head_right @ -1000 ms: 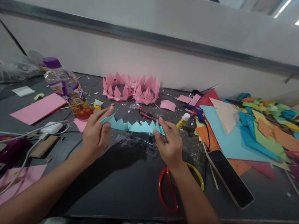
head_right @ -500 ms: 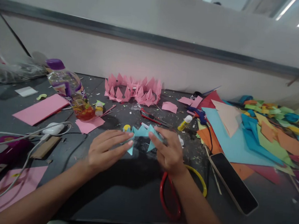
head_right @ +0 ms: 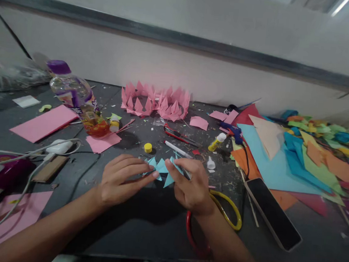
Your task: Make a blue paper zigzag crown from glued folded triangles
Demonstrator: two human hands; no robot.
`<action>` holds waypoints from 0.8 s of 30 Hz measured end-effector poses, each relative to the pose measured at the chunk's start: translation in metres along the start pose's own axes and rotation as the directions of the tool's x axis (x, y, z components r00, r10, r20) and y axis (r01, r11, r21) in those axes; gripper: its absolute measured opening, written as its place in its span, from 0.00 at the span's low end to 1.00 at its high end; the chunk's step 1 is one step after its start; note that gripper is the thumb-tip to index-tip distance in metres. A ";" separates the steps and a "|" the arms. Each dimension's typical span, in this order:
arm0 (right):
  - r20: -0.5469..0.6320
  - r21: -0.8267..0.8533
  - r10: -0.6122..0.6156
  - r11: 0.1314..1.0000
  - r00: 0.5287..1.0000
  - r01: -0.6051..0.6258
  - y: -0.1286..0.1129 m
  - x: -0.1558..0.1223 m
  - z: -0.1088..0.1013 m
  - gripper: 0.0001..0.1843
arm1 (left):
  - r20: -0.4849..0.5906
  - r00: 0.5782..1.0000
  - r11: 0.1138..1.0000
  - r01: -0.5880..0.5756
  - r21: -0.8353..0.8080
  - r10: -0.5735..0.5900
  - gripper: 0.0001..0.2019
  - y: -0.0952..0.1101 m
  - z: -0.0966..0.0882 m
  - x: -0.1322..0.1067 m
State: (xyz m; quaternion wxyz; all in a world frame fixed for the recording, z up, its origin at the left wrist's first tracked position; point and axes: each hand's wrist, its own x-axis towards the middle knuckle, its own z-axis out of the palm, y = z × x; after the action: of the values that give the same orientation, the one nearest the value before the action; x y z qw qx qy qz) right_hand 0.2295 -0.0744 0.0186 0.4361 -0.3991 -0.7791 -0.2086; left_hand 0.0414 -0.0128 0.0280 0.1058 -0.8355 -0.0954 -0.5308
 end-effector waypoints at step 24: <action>0.075 -0.091 0.031 0.996 0.997 -0.024 -0.010 0.007 0.007 0.35 | 0.123 0.990 0.982 -0.043 -0.183 0.067 0.09 0.006 -0.005 -0.005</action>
State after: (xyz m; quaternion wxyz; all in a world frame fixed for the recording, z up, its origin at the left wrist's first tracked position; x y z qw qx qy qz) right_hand 0.2157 -0.0723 0.0206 0.3906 -0.4366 -0.7795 -0.2219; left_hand 0.0362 -0.0202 0.0253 0.0381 -0.8764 -0.0305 -0.4790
